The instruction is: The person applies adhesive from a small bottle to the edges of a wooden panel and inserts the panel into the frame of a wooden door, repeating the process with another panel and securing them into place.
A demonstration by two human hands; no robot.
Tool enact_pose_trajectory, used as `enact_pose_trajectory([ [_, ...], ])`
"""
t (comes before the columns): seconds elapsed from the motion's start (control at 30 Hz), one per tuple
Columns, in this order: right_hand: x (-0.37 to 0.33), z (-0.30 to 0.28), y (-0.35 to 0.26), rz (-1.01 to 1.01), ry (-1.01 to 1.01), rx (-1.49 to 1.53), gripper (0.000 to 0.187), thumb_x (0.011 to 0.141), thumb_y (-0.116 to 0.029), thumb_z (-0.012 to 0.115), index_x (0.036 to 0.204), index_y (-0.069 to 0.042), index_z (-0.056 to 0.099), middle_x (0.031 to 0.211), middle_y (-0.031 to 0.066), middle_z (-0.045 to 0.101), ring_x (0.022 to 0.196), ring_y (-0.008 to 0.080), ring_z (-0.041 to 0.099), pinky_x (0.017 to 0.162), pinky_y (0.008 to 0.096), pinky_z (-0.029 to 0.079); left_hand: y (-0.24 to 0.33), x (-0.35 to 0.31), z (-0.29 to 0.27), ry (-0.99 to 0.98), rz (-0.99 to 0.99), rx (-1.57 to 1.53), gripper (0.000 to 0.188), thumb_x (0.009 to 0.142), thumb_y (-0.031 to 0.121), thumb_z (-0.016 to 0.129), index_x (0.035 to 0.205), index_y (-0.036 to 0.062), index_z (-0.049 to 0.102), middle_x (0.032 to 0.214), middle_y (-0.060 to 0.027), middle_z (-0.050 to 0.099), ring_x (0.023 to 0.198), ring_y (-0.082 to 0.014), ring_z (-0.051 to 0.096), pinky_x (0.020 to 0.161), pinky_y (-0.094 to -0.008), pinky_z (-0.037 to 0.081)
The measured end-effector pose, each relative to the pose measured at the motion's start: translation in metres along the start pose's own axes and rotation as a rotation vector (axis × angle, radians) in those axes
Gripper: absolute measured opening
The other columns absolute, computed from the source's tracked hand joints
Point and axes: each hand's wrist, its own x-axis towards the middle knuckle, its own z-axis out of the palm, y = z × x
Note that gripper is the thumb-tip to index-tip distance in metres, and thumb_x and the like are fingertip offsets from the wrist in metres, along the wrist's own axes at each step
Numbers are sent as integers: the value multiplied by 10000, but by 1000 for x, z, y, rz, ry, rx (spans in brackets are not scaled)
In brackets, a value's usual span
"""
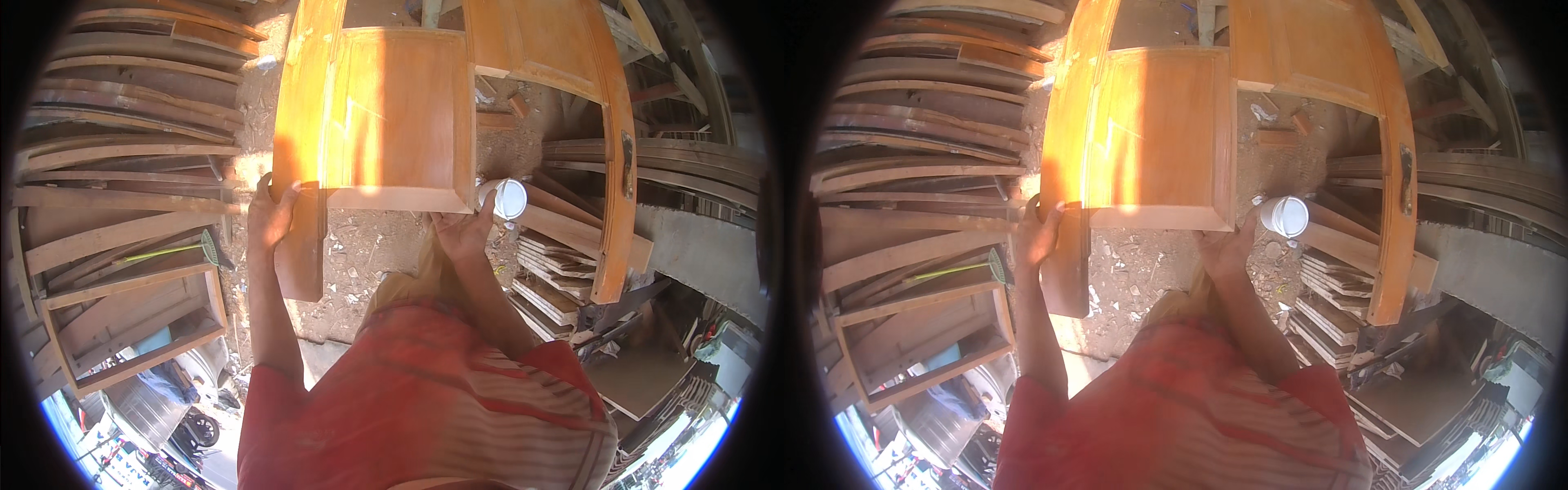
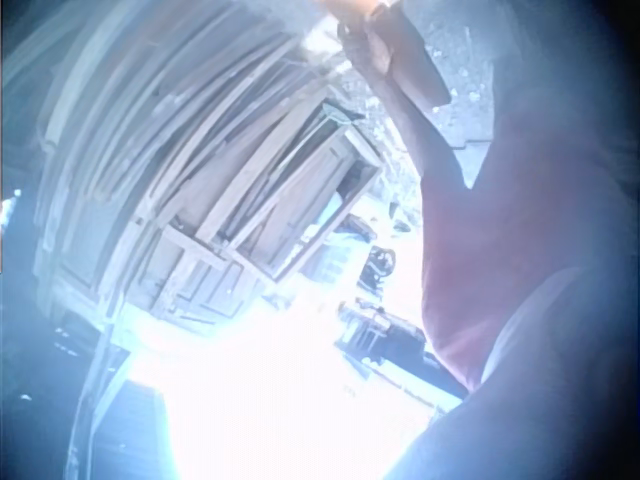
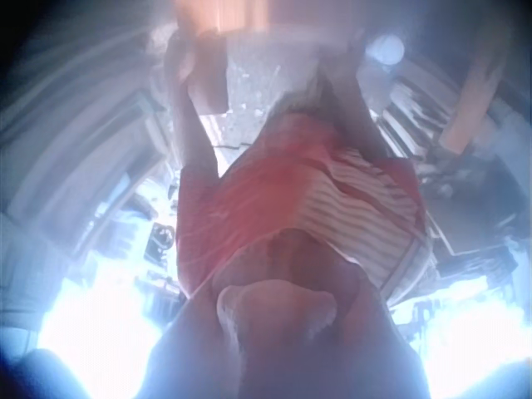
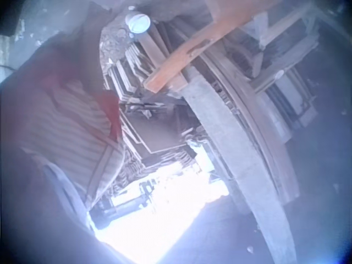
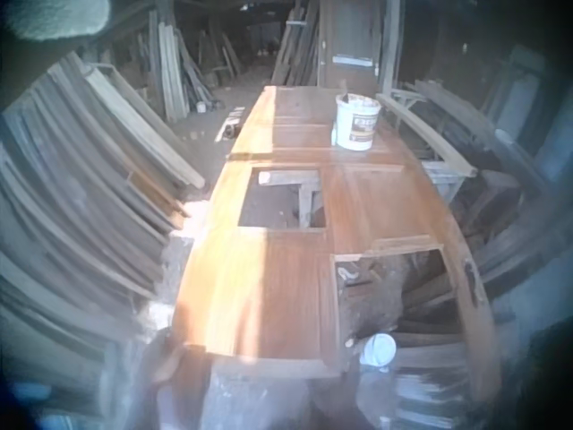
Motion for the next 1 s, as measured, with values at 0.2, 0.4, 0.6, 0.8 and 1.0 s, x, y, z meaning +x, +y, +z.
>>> enact_pose_trajectory([
  [0.2, 29, 32, 18, -257, -16, 229, 900, 1002, -734, 299, 1549, -22, 355, 1551, 153, 440, 1427, 316, 441, 1204, 510, 342, -56, 23, 42, -178, 172, -699, 712, 972, 529, 660, 1349, -60, 527, 1279, -263, 648, 1196, -349, 627, 1006, -419, 485],
  [0.4, 36, 39, 15, -352, 136, 153, 768, 1043, -611, 199, 1593, -86, 300, 1596, 131, 394, 1477, 375, 357, 1243, 535, 247, -49, 22, 32, -145, 183, -367, 602, 1032, 431, 621, 1349, -69, 515, 1244, -200, 649, 1143, -264, 618, 987, -389, 490],
  [0.6, 40, 16, 9, -420, 148, 197, 788, 1030, -628, 235, 1593, -80, 300, 1631, 125, 348, 1500, 334, 335, 1255, 502, 223, -35, 26, 31, -161, 295, -420, 575, 1050, 422, 593, 1316, -82, 519, 1211, -191, 654, 1102, -248, 623, 977, -390, 489],
  [0.8, 24, 36, 29, -451, 200, 214, 951, 982, -768, 282, 1555, -13, 352, 1557, 200, 427, 1435, 358, 414, 1221, 513, 300, -86, 6, 21, -234, 437, -480, 602, 1047, 439, 555, 1429, -21, 481, 1311, -201, 599, 1147, -286, 621, 978, -379, 501],
  [1.0, 24, 58, 86, -726, 128, 7, 805, 1059, -661, 270, 1541, -22, 356, 1573, 159, 396, 1437, 327, 403, 1216, 469, 319, -105, -26, 25, -207, 323, -328, 669, 1028, 398, 562, 1529, 3, 362, 1377, -264, 567, 1259, -393, 582, 1059, -472, 457],
])
